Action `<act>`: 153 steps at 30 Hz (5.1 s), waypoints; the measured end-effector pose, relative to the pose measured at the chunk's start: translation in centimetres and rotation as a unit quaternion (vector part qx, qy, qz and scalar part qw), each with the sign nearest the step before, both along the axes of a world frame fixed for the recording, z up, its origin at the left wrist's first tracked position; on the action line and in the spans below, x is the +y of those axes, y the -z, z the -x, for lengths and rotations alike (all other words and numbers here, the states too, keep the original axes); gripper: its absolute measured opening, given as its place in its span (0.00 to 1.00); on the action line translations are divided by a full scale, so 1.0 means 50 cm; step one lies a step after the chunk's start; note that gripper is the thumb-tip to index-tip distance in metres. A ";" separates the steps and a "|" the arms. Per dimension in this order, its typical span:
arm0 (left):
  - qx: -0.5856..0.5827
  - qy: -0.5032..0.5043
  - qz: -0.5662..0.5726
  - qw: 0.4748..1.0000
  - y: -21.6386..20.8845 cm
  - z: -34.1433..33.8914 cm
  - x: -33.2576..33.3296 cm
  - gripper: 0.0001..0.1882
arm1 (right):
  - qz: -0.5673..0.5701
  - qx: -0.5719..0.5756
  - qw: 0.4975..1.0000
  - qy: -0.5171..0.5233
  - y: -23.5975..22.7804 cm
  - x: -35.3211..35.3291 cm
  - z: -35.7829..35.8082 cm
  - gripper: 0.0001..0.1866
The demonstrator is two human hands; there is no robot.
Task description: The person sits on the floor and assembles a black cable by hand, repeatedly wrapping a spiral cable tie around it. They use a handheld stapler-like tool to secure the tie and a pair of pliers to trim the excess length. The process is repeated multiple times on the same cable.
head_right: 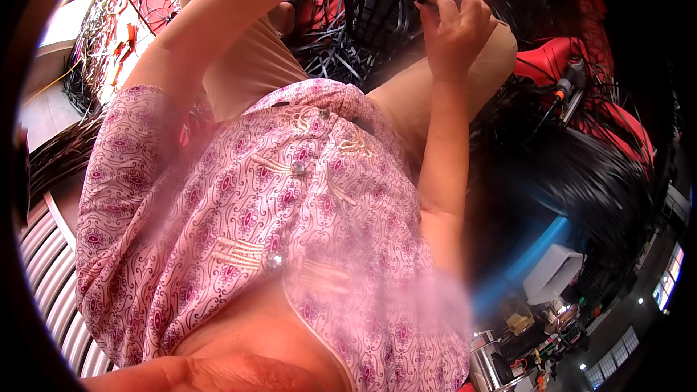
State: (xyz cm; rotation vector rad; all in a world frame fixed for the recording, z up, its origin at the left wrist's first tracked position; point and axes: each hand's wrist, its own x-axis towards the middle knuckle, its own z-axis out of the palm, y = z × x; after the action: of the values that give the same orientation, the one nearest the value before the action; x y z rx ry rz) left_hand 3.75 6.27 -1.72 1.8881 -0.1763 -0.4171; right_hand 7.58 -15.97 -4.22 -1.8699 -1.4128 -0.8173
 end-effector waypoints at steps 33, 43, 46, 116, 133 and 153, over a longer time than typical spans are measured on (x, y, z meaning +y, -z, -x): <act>-0.091 -0.069 -0.020 0.993 0.008 0.016 -0.002 0.10 | 0.121 0.127 0.981 -0.076 -0.099 0.012 -0.032 0.11; -0.375 -0.144 -0.389 0.829 -0.037 0.129 -0.091 0.20 | 0.127 0.157 0.973 -0.108 -0.104 0.018 -0.038 0.10; -0.411 -0.156 -0.398 0.805 -0.027 0.126 -0.097 0.18 | 0.148 0.168 0.969 -0.100 -0.111 0.016 -0.042 0.09; -0.274 -0.236 -0.243 0.900 -0.271 0.290 -0.094 0.20 | 0.356 0.328 0.733 0.478 0.022 -0.476 -0.980 0.48; -0.235 -0.252 -0.177 0.922 -0.236 0.260 -0.079 0.20 | -0.167 0.405 0.885 0.158 -0.325 -0.509 -0.461 0.31; -0.338 -0.179 -0.144 0.913 -0.161 0.159 -0.004 0.18 | 0.242 0.021 0.967 -0.076 -0.203 -0.229 0.115 0.40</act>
State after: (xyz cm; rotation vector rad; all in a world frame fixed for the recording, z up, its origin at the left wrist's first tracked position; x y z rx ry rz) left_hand -4.23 6.09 6.33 2.2384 -0.2278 0.5029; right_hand 1.82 -27.42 5.93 -2.0784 -1.8227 -0.3718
